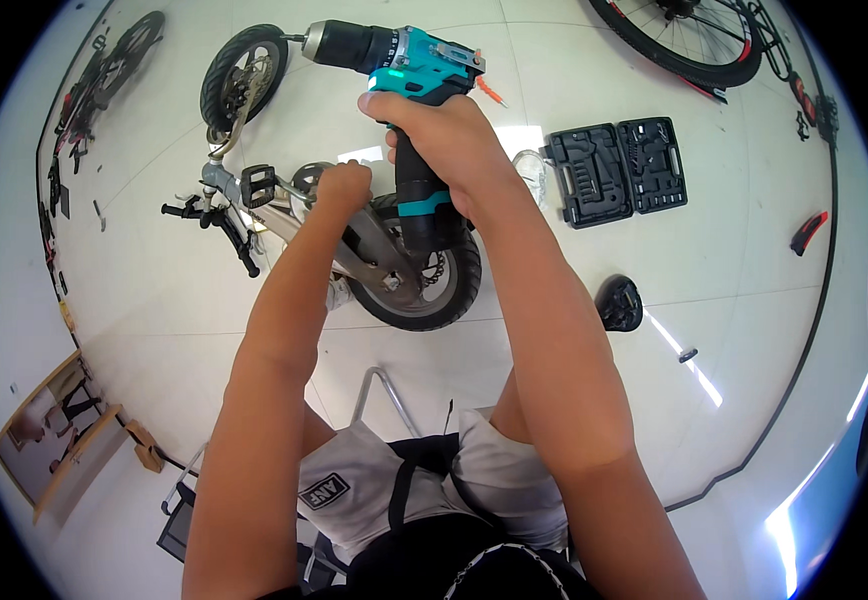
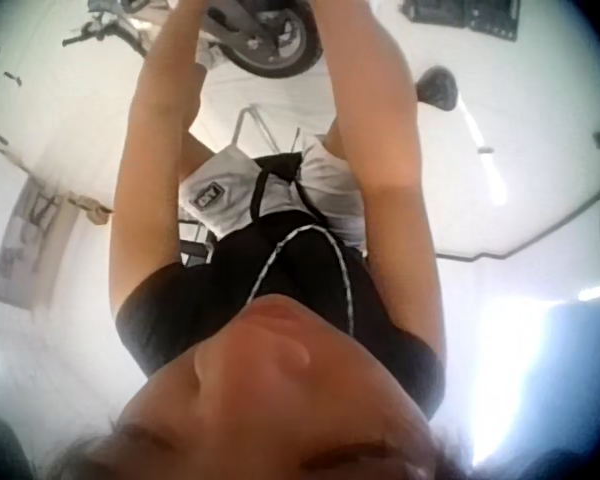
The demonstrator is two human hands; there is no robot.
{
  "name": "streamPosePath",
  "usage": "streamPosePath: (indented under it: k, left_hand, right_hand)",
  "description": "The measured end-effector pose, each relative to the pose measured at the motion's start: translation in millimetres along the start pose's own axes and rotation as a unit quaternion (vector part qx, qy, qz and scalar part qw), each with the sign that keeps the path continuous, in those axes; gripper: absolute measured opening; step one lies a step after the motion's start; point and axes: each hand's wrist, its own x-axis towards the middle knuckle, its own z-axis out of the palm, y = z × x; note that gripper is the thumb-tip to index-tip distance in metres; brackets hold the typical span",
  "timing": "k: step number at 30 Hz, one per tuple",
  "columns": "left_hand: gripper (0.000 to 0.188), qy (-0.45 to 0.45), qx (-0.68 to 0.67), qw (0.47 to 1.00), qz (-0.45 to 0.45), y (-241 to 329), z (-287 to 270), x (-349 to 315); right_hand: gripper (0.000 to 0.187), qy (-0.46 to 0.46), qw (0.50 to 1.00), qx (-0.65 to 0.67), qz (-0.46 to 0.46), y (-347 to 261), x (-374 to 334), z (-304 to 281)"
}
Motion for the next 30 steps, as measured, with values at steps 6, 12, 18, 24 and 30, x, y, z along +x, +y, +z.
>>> streamPosePath:
  k: [6, 12, 18, 24, 30]
  left_hand:
    - [0.025, 0.049, 0.009, 0.998, 0.033, -5, 7, -10]
    - [0.024, 0.094, -0.067, 0.993, -0.017, 0, 7, -10]
    - [0.027, 0.147, -0.319, 0.934, -0.068, -56, -26, -67]
    - [0.036, 0.165, -0.315, 0.898, -0.257, -199, 57, -216]
    - [0.027, 0.016, -0.467, 0.732, -0.495, -259, 159, -294]
  right_hand:
    - [0.031, 0.024, 1.0, -0.005, 0.007, 1, 0, 5]
    - [0.034, 0.021, 1.0, -0.02, 0.004, -2, -3, 9]
    - [0.035, 0.037, 0.996, -0.081, 0.004, 2, 0, 1]
    - [0.032, 0.046, 0.996, -0.069, 0.038, -10, -6, 13]
    - [0.034, 0.057, 0.995, -0.07, 0.03, -7, -13, 23]
